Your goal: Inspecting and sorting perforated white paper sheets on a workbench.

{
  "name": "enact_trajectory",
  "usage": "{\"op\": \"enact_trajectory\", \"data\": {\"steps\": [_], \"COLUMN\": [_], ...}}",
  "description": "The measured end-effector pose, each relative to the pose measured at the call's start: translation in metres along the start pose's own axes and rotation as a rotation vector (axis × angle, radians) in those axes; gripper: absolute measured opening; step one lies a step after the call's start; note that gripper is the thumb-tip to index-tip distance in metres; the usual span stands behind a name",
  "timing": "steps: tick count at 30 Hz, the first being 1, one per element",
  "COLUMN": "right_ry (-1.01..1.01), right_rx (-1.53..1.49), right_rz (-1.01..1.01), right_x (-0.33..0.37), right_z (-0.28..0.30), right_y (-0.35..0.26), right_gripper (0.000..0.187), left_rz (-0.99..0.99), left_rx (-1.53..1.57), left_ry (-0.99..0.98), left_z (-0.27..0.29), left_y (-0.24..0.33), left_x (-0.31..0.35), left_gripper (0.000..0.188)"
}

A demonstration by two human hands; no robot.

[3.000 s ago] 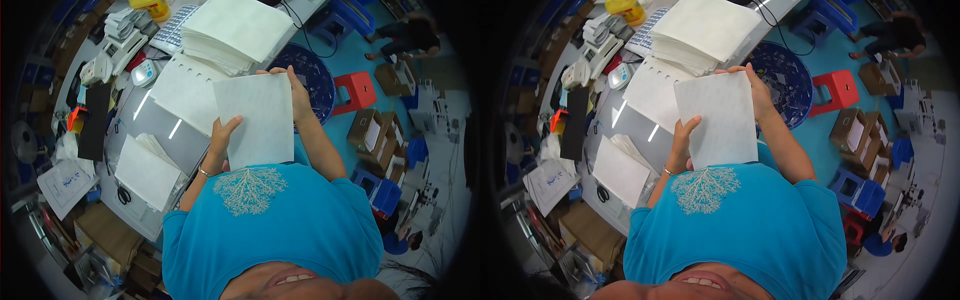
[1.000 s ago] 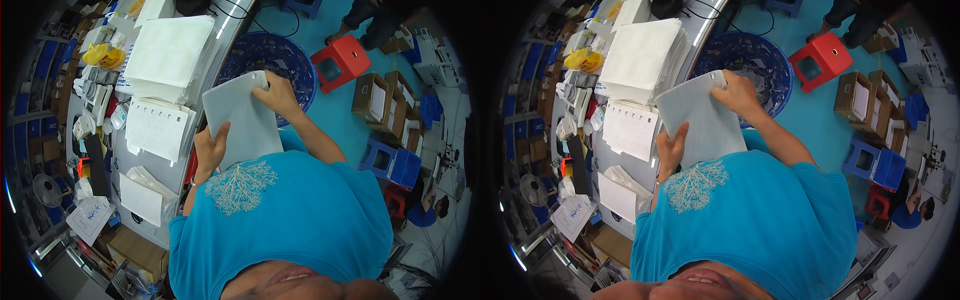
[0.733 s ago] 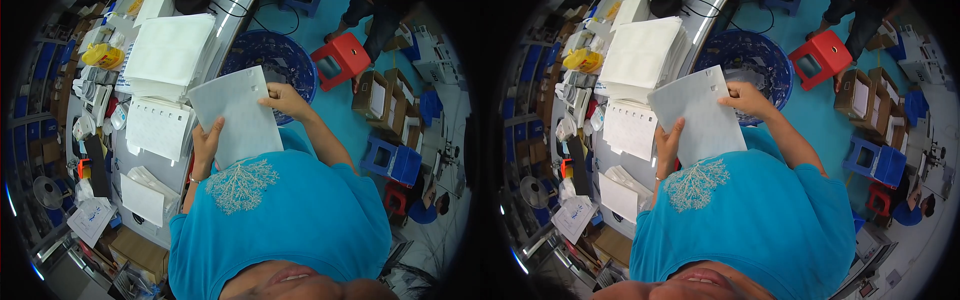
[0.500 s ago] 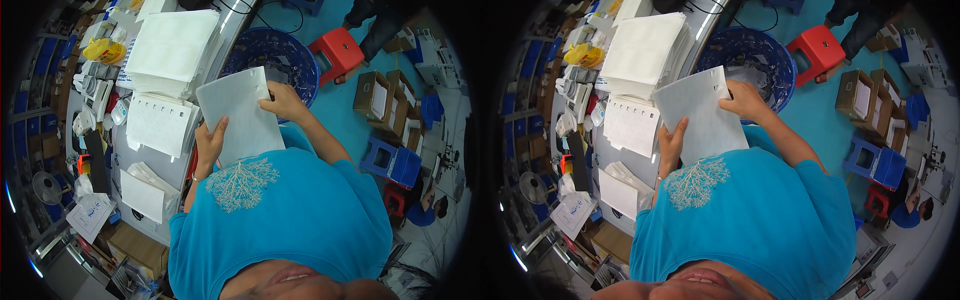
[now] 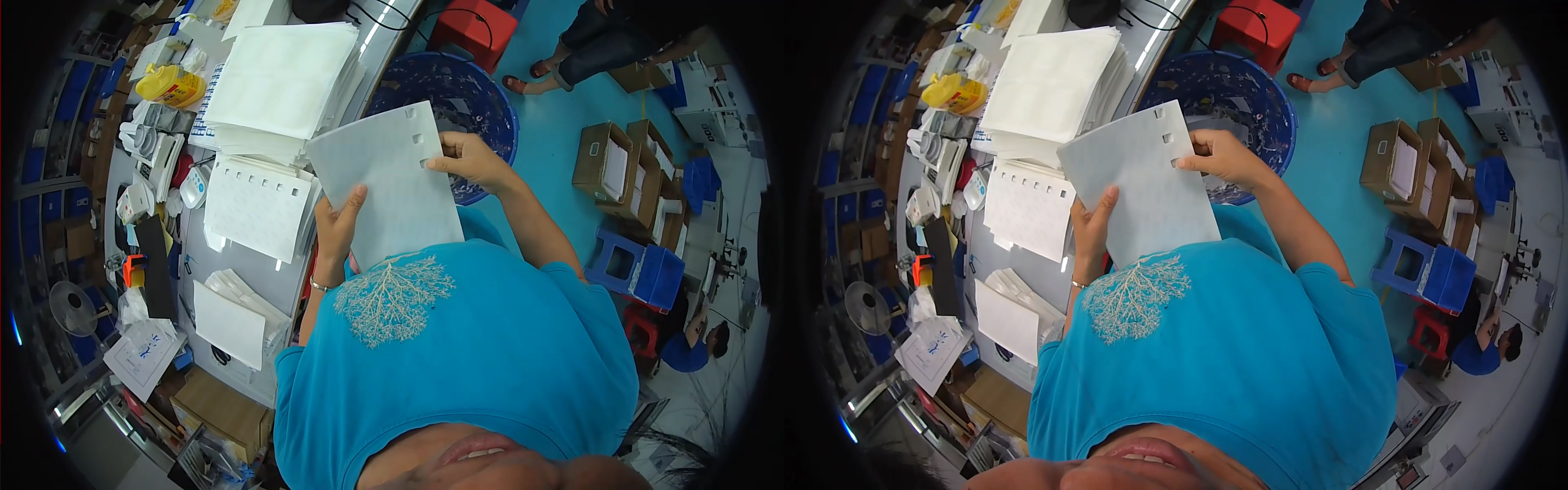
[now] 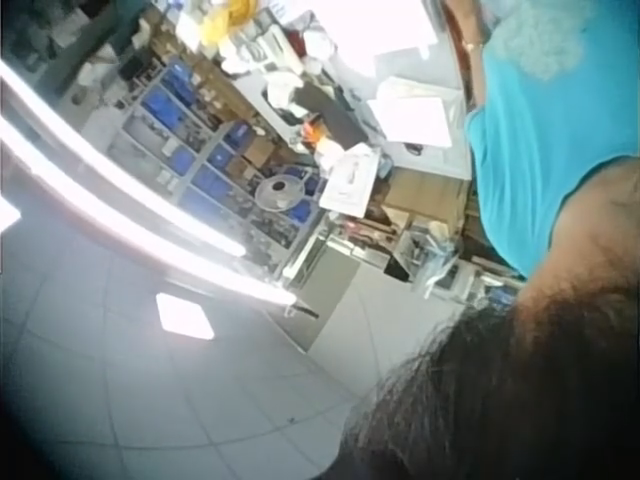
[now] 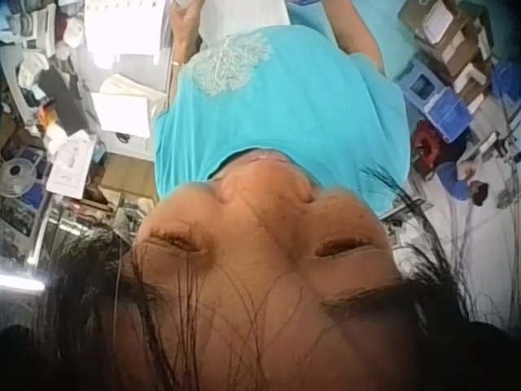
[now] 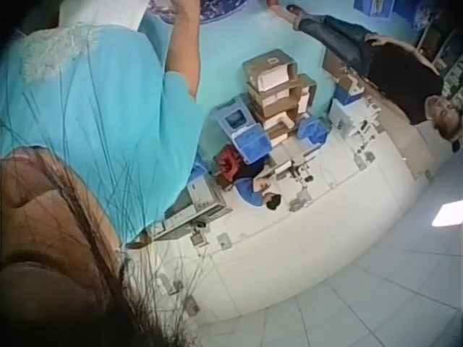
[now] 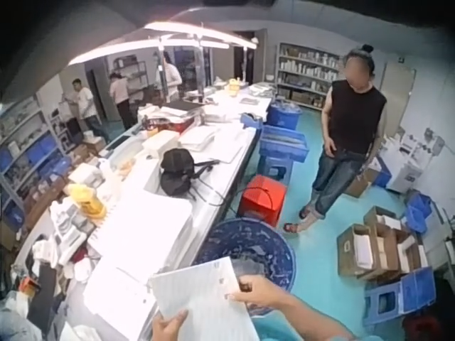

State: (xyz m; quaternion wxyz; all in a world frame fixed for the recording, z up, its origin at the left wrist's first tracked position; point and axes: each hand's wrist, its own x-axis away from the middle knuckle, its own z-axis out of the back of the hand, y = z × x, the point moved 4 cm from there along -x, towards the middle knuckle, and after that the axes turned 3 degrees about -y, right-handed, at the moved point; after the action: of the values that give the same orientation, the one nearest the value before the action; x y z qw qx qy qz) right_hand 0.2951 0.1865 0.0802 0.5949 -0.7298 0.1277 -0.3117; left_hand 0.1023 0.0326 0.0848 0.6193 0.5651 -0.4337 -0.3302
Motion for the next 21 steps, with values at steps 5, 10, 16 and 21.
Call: {"op": "enact_trajectory", "data": {"steps": [5,10,16,21], "right_ry": [-0.083,-0.019,0.213,0.292], "right_rx": [-0.011,-0.01,0.507,0.483], "right_rz": [-0.038,-0.048,-0.098,-0.045], "right_x": [0.013,0.021,0.02,0.025], "right_z": [-0.007,-0.009,-0.026,-0.017], "right_y": [0.004,0.006,0.002,0.02], "right_gripper": [0.038,0.04,0.044,0.04], "left_rz": [0.051,0.021,-0.08,-0.078], "left_rx": [0.005,-0.029,-0.286,-0.253], "left_ry": [0.006,0.01,-0.033,0.017], "left_z": [0.001,-0.008,-0.016,-0.012], "left_y": [-0.007,0.001,0.015,0.013], "left_x": [-0.007,-0.01,0.003,0.006], "left_gripper": [0.039,0.04,0.036,0.036]}}
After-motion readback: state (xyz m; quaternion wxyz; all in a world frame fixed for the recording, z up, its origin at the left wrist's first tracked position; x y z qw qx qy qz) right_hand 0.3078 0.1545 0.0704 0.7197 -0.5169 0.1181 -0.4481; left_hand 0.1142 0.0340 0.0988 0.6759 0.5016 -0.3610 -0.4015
